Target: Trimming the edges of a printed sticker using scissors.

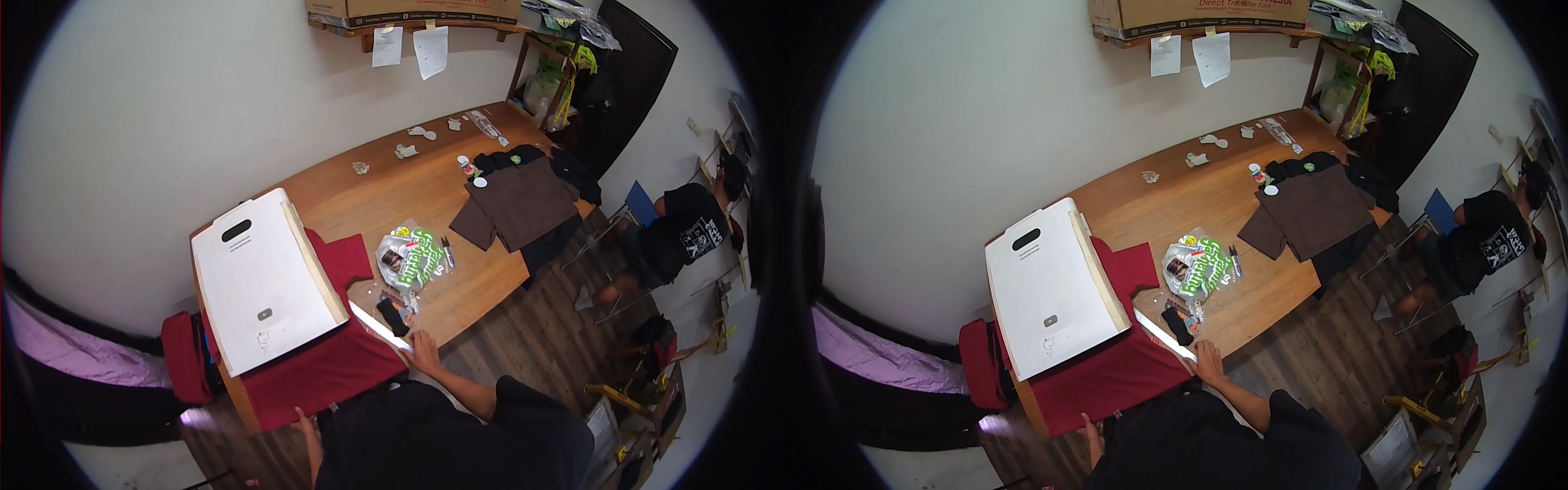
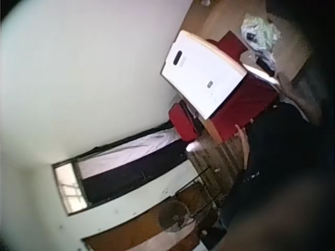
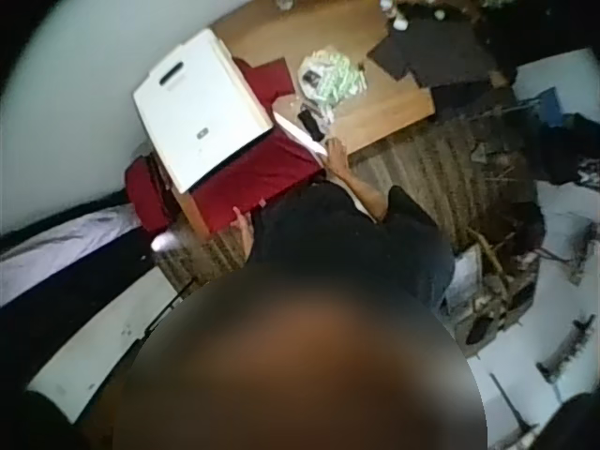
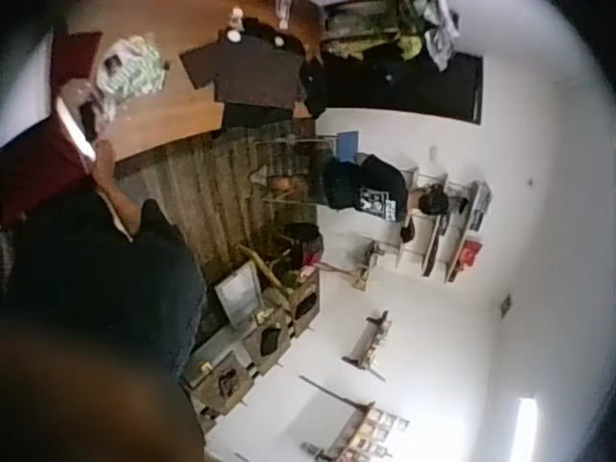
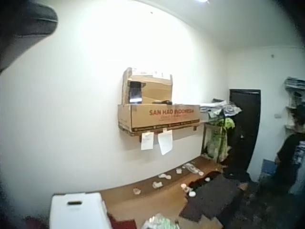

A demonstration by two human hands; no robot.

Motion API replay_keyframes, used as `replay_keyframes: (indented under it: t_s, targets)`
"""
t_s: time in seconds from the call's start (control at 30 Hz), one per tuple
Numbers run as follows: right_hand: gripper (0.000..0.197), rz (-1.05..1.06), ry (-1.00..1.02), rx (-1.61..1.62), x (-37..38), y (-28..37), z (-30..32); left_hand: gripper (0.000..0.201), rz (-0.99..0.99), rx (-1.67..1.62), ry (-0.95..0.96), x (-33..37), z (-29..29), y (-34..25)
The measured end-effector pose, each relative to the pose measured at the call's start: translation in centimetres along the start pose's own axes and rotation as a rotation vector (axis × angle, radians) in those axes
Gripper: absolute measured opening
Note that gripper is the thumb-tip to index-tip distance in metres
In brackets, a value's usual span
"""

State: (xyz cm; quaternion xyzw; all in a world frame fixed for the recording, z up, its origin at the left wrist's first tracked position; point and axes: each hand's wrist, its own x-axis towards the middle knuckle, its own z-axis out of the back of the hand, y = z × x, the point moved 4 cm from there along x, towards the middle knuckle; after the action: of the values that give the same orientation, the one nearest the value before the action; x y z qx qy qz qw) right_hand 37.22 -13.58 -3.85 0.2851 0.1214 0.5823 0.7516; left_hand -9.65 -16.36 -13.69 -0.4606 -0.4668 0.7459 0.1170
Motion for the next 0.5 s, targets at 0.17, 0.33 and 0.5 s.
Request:
replay_keyframes:
  t_s: [0.17,0.33,0.5]
  targets:
    - [0.033,-0.061,-0.015,-0.121,-2.5,0.6,-1.2,0.070,0.034,0.022,0.059,-0.4,-1.5,-0.3]
    - [0.034,-0.063,-0.032,-0.074,-2.4,2.7,-0.4,0.071,0.069,0.053,0.125,0.1,-1.6,-1.2]
    - [0.035,-0.300,-0.050,0.246,-3.0,0.9,-1.7,0.071,0.124,0.059,0.204,-0.1,-3.9,-0.7]
